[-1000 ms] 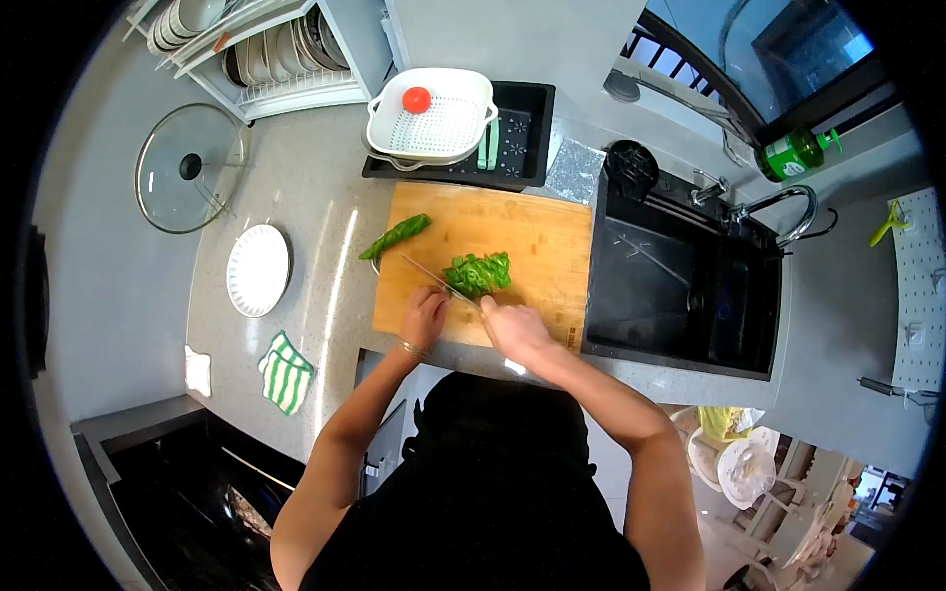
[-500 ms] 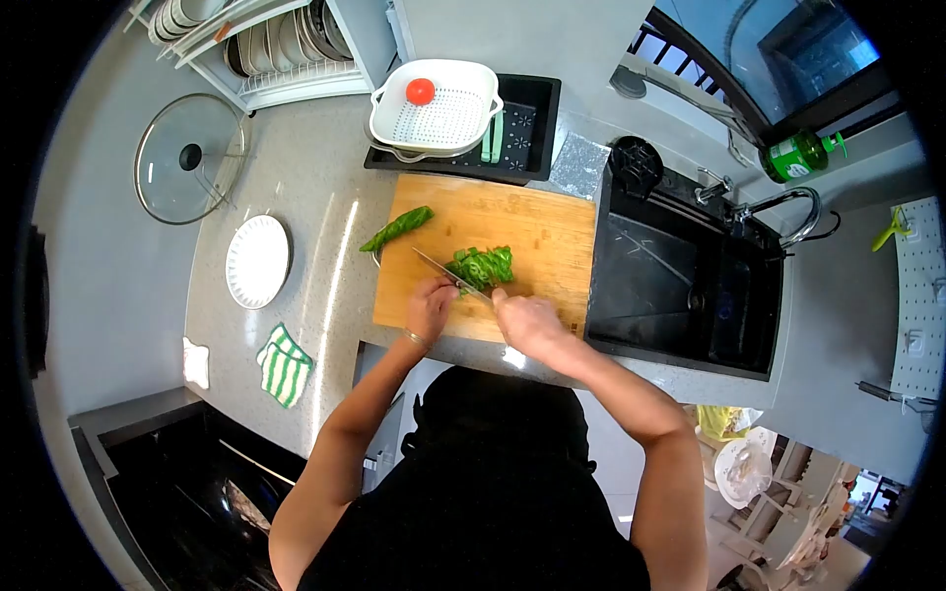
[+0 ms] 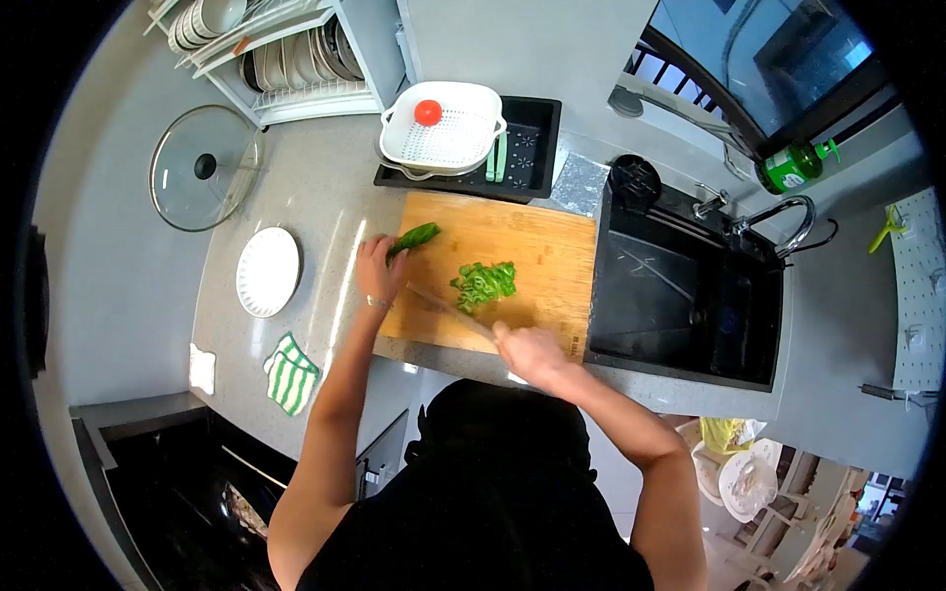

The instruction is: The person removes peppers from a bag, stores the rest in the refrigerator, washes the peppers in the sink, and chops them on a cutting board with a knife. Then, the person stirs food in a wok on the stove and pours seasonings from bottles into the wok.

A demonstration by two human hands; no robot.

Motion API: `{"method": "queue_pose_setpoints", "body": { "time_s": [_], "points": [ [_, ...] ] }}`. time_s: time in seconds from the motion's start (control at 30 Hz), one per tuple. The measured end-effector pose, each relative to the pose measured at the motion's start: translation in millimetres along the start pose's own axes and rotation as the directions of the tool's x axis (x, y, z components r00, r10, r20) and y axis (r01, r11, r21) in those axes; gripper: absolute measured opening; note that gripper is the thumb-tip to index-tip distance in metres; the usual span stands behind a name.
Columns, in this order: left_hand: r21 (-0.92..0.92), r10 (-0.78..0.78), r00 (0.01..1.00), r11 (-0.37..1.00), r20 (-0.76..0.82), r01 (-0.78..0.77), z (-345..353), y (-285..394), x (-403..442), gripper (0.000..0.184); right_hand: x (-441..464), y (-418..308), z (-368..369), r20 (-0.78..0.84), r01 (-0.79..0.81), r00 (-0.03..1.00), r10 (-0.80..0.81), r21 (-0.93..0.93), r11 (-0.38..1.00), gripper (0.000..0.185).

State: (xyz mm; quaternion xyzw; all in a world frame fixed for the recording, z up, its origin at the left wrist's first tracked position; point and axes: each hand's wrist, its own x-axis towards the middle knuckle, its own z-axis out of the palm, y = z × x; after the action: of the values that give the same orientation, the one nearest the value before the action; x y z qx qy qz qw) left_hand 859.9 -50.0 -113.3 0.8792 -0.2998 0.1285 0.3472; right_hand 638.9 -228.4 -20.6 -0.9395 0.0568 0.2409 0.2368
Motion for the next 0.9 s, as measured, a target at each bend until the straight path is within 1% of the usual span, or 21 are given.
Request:
{"method": "queue_pose_setpoints", "body": {
  "time_s": [0.03,0.1,0.13,0.23,0.27,0.33,0.4,0.43,0.5,0.53,0.63,0.7,0.8,0.9],
  "points": [
    [0.038,0.004,0.999,0.999,0.034,-0.005,-5,3,12,0.027,-1,2,6,-0.034,0.037,0.999,-0.038,-0.003,0.999,0.017],
    [0.004,0.015,0.991,1.000,0.132,-0.015,17,-19,13,0.029,6,12,25,-0.106,0.113,0.988,-0.114,-0.016,0.993,0.017],
    [-0.012,0.020,0.983,1.000,0.181,-0.018,22,-22,16,0.031,9,18,27,-0.089,0.064,0.994,-0.061,0.032,0.997,0.019],
    [-0.067,0.059,0.976,0.997,0.211,-0.045,21,-16,14,0.033,6,40,19,-0.165,-0.061,0.983,0.081,0.124,0.990,0.020],
    [-0.111,0.113,0.981,0.989,0.158,-0.096,19,-8,9,0.033,3,47,16,-0.164,-0.112,0.977,0.136,0.149,0.982,0.023],
    [-0.183,0.212,0.976,0.962,0.042,-0.201,15,23,-4,0.033,-1,67,20,-0.226,-0.106,0.961,0.159,0.229,0.968,0.026],
    [-0.253,0.292,0.956,0.927,0.023,-0.277,28,38,-29,0.031,-2,86,32,-0.260,-0.090,0.950,0.174,0.305,0.948,0.031],
    [-0.288,0.329,0.944,0.906,0.014,-0.311,31,43,-41,0.031,-3,86,33,-0.254,-0.091,0.952,0.172,0.301,0.949,0.030],
    [-0.233,0.335,0.940,0.921,0.070,-0.311,31,49,-61,0.028,-6,85,32,-0.244,-0.098,0.954,0.175,0.297,0.950,0.028],
    [-0.206,0.338,0.936,0.927,0.096,-0.314,31,52,-64,0.026,-8,79,27,-0.245,-0.111,0.954,0.171,0.241,0.964,0.026],
    [-0.316,0.323,0.941,0.907,0.100,-0.278,25,54,-63,0.020,-15,49,8,-0.231,-0.136,0.961,0.155,0.096,0.986,0.019],
    [-0.318,0.355,0.926,0.899,0.130,-0.300,23,49,-59,0.016,-20,33,-2,-0.201,-0.135,0.970,0.136,0.020,0.991,0.014],
    [-0.311,0.377,0.914,0.895,0.150,-0.319,25,48,-49,0.013,-24,18,-6,-0.135,-0.150,0.982,0.130,-0.150,0.977,0.012],
    [-0.294,0.375,0.915,0.900,0.150,-0.321,31,49,-45,0.011,-17,16,6,-0.140,-0.132,0.984,0.111,-0.147,0.980,0.012]
  ]
}}
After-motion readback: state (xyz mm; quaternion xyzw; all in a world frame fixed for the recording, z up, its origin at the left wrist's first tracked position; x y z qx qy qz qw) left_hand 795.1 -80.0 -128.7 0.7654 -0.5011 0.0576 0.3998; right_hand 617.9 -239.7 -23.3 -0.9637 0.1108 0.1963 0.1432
